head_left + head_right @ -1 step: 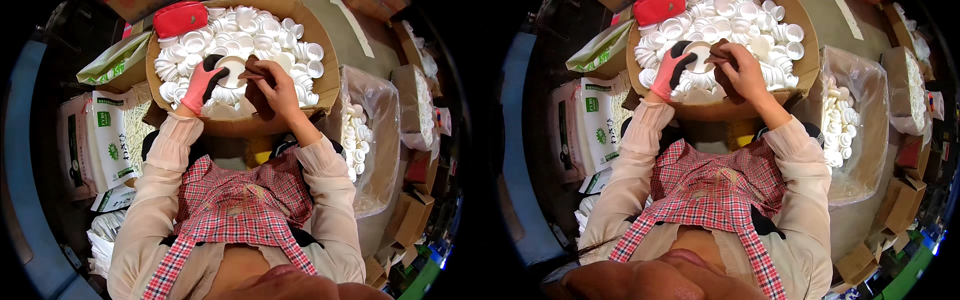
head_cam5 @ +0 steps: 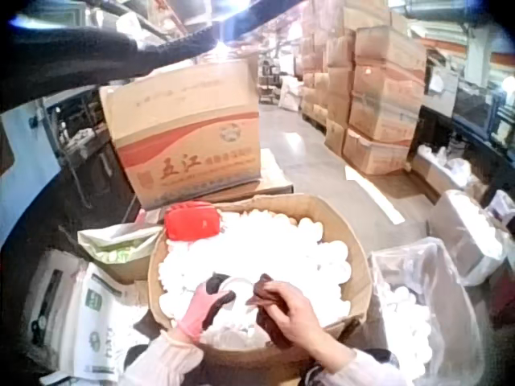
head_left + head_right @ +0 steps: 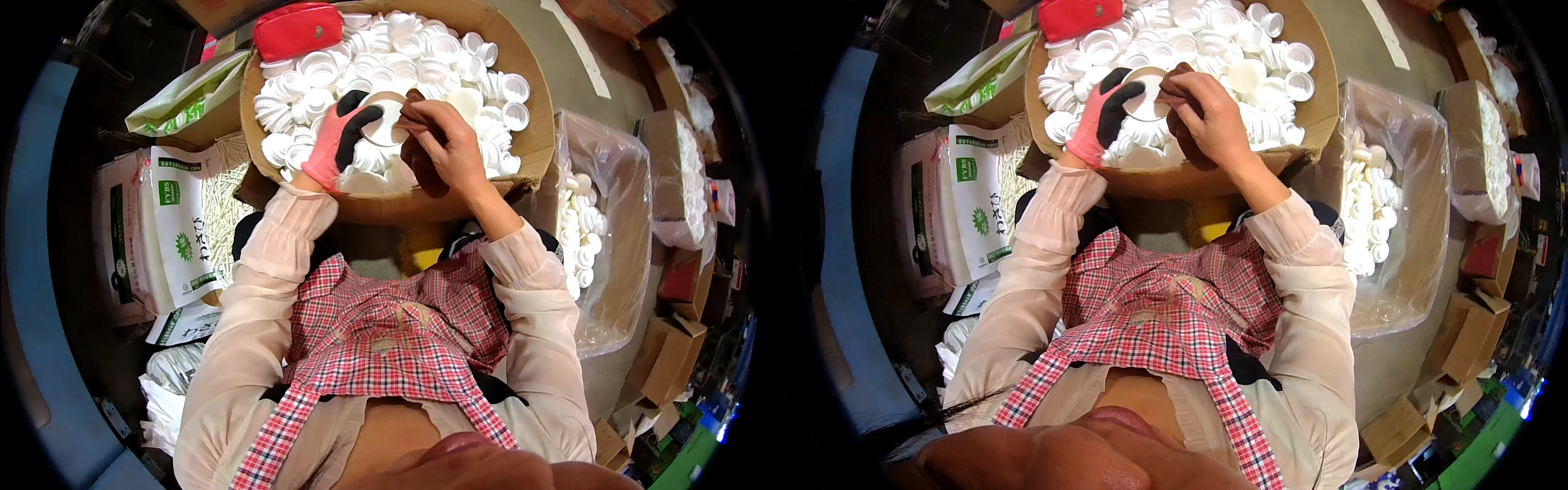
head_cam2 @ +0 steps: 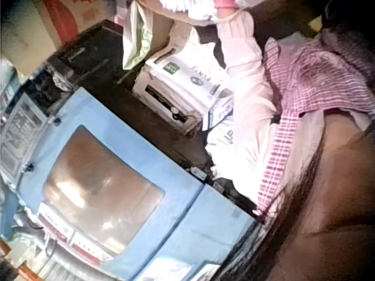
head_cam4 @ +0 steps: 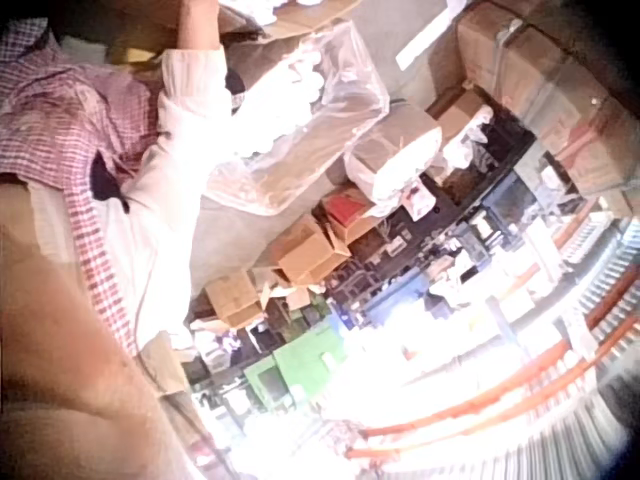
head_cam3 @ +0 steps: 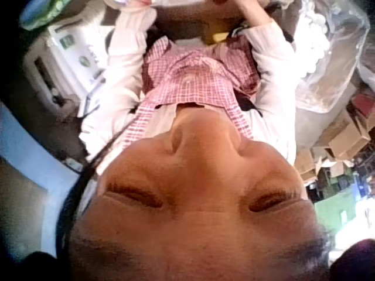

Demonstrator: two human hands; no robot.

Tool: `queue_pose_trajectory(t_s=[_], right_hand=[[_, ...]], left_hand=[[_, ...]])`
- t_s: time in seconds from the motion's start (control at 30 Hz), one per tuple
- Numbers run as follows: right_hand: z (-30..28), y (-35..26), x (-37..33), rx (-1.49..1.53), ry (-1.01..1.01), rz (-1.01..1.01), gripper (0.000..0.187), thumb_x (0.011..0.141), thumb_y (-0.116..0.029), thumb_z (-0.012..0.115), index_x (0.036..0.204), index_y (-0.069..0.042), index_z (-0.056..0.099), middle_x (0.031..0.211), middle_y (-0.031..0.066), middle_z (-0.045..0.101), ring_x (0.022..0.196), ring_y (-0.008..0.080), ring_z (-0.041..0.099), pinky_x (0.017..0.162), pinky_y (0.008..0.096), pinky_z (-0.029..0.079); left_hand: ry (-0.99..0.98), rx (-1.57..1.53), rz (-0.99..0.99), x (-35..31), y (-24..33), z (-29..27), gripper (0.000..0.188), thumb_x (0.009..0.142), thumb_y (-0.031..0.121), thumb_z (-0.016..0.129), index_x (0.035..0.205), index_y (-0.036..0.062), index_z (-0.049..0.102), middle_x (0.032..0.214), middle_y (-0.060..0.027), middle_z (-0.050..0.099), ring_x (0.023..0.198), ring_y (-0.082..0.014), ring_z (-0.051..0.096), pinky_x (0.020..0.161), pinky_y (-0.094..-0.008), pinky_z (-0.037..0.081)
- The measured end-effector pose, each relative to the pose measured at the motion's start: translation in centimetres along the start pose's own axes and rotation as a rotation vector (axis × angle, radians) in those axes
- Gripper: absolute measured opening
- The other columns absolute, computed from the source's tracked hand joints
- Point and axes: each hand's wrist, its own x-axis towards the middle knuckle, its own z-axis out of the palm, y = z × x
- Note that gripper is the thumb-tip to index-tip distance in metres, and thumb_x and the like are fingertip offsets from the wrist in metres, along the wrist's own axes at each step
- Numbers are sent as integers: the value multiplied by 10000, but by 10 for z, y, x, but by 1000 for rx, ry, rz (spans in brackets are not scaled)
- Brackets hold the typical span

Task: The person sits on the floor and repeatedly picks up white plastic lids and bases, snaps them together, and places the assembled units into a nearby container. The person occasionally reaches for additional parts from surrounding boxes.

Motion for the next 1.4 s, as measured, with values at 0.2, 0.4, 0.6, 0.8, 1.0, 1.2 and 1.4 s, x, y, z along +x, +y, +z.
queue_pose_trajectory(t_s=[0.2, 0.4, 0.6, 0.8, 1.0, 1.2, 1.4], right_hand=[[34, -18, -2, -147, 17, -13, 265, 789, -40, 618, 1051, -32, 583, 903, 141, 539, 835, 330, 578, 728, 389, 484], [60, -37, -7, -159, 1, -259, 296, 749, 38, 625, 1040, -9, 599, 902, 129, 524, 811, 300, 559, 687, 358, 470], [59, -48, 7, -144, -13, -401, 302, 709, 16, 660, 1005, -39, 632, 896, 105, 543, 815, 289, 566, 705, 358, 475], [51, -47, 22, -167, 108, -174, 191, 772, -16, 627, 962, -36, 628, 862, 119, 531, 774, 293, 570, 680, 354, 472], [52, 7, 18, -128, 71, 316, 152, 807, -119, 630, 910, -10, 612, 875, 162, 590, 827, 337, 592, 741, 378, 464], [48, 27, 23, 215, -420, 516, 776, 784, -267, 747, 1406, -47, 337, 1342, 202, 462, 1074, 341, 577, 906, 384, 462], [-70, 197, -41, -823, -710, 653, 464, 760, -21, 562, 1211, -128, 538, 1059, 256, 611, 991, 397, 607, 812, 444, 498]], left_hand=[[88, -168, 247, 1, -7, 18, 347, 720, -7, 695, 1060, 25, 634, 1053, -109, 634, 970, -241, 609, 828, -320, 497], [-45, -1432, -324, 6, -7, 1, 702, 953, 563, 280, 1202, -48, 523, 1130, -196, 599, 1040, -311, 583, 929, -413, 475], [-105, -1262, -436, -6, 0, 10, 639, 961, 552, 287, 1089, -12, 560, 1019, -174, 616, 937, -295, 617, 831, -389, 521], [36, -860, -74, -19, -30, 41, 312, 1015, 304, 331, 1025, 48, 509, 975, -84, 540, 868, -186, 538, 781, -309, 470], [251, 10, 189, -17, 23, 20, 307, 915, 156, 533, 1170, -8, 484, 1087, -125, 538, 990, -254, 521, 913, -349, 411], [180, -1316, -165, 0, 6, -67, 656, 892, 526, 467, 1284, 1, 429, 1261, -175, 522, 1186, -323, 485, 1054, -547, 341], [-47, -1632, -263, 16, 31, -40, 756, 897, 589, 419, 1334, -25, 360, 1406, -296, 311, 1315, -518, 252, 1078, -641, 223]])
